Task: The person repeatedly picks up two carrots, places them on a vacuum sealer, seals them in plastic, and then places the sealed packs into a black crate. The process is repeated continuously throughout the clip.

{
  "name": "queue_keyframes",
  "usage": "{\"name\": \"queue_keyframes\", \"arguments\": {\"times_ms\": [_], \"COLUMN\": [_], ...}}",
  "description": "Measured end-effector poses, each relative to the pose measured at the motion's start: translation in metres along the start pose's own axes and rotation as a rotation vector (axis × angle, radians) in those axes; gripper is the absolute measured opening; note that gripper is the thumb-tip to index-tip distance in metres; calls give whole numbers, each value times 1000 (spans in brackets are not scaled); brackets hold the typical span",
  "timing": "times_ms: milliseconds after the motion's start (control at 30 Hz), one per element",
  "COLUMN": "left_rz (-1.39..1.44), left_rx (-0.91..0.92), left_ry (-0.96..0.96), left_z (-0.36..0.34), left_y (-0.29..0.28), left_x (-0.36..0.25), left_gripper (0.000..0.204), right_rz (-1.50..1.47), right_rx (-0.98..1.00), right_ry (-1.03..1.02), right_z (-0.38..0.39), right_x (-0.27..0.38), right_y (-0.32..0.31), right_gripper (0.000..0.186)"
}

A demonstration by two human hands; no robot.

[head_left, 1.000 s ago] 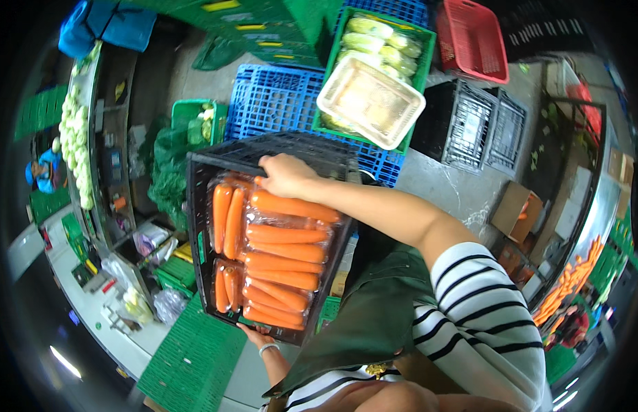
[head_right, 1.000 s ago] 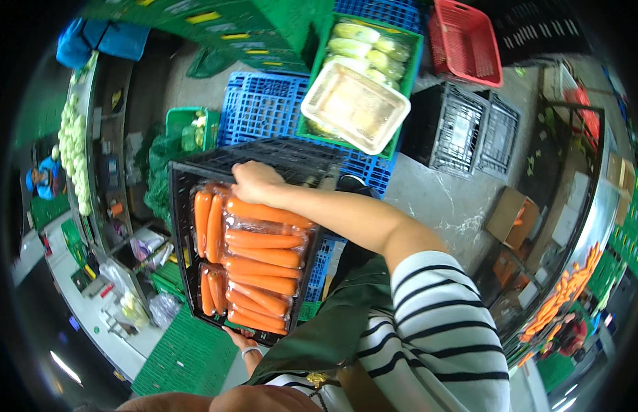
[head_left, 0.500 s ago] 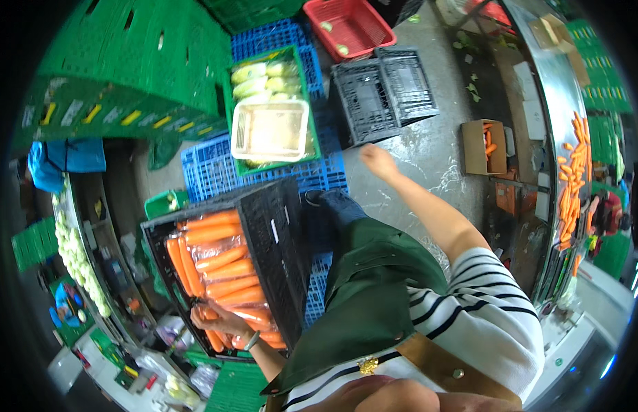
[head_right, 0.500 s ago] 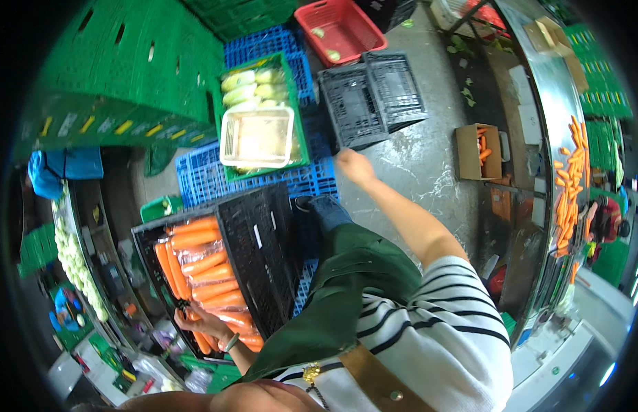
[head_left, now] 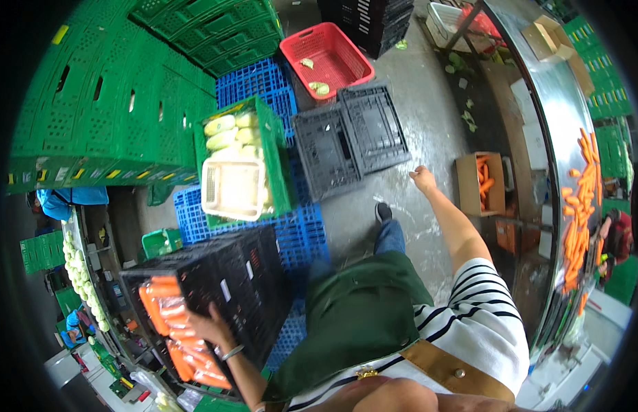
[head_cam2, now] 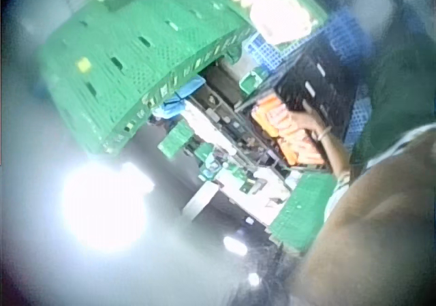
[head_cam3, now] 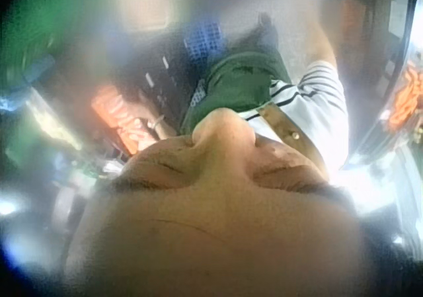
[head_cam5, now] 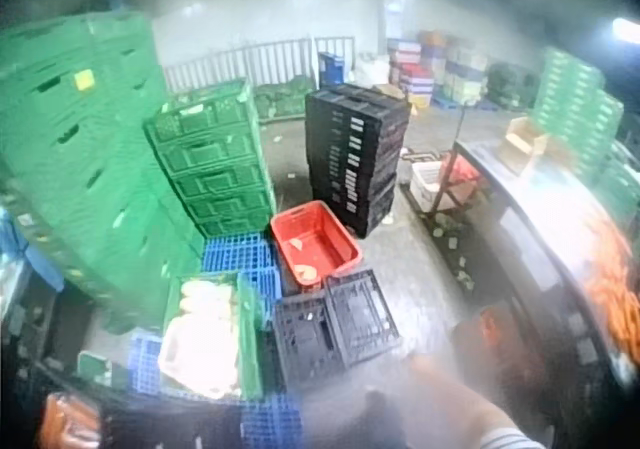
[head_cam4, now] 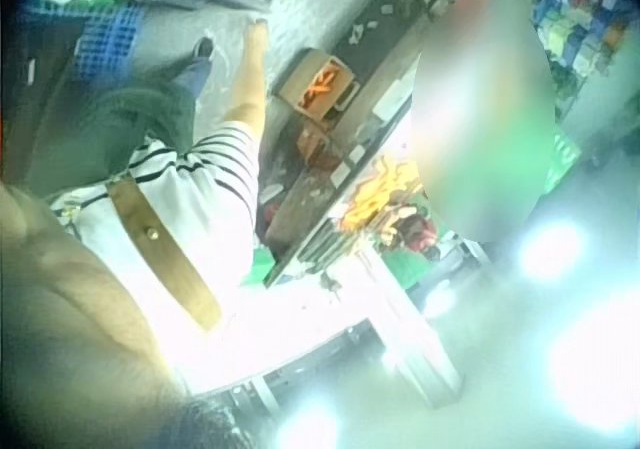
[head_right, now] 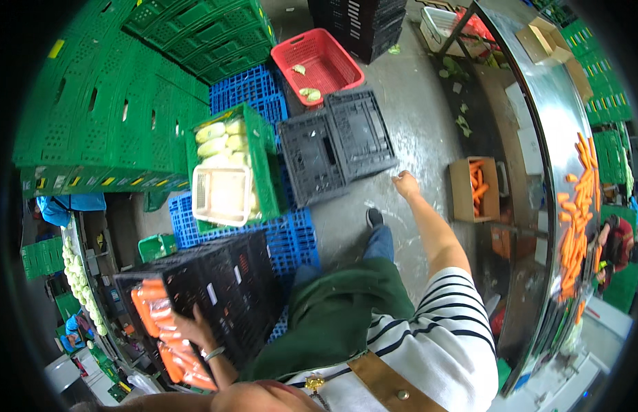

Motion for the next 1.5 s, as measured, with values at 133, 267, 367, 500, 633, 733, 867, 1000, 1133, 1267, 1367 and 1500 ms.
{"name": "queue_keyframes", "arguments": {"times_ms": [133,267,367,500,633,733,867,1000,1133,1267,1367,1500], "left_rz": [-451,-480,-54,42,-246,95,1020,1444,1841,1621,1364,1014], "left_rx": [5,229,234,212,-51,-26,356,739,1627,2257,2156,2564], "left_ry": [-264,-287,-244,-45,167,326,324,492,250,47,-39,-27], "left_z": [3,10,-25,-39,-68,-78,-55,-25,61,197,323,491], "left_y": [36,37,29,20,57,107,165,135,65,-14,15,6], "left_x": [17,46,40,37,-43,-167,-375,-550,-683,-758,-762,-721], "left_gripper": [90,107,104,93,86,81,63,45,93,80,31,27], "right_rz": [23,-268,-667,-686,-701,-424,-167,216,488,687,832,893], "right_rx": [-79,89,395,515,426,251,197,-34,-204,-211,-276,-332], "right_ry": [-174,-175,42,98,-15,-204,-159,-268,-287,-256,-345,-299], "right_z": [-167,-254,-284,-245,-179,-93,13,117,273,420,504,620], "right_x": [80,138,133,100,44,52,11,-97,-211,-299,-340,-404], "right_y": [44,84,95,68,18,-68,-190,-312,-389,-410,-395,-371], "right_gripper": [67,65,45,36,25,36,36,33,29,16,11,14]}}
Point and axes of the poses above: each hand's wrist, its own z-axis away from the middle knuckle, its own y-axis out of the palm, x = y × z, the point moved 4 cm from there along -z, towards the middle knuckle, and after that the axes turned 14 degrees about y, right-handed, at the moved point
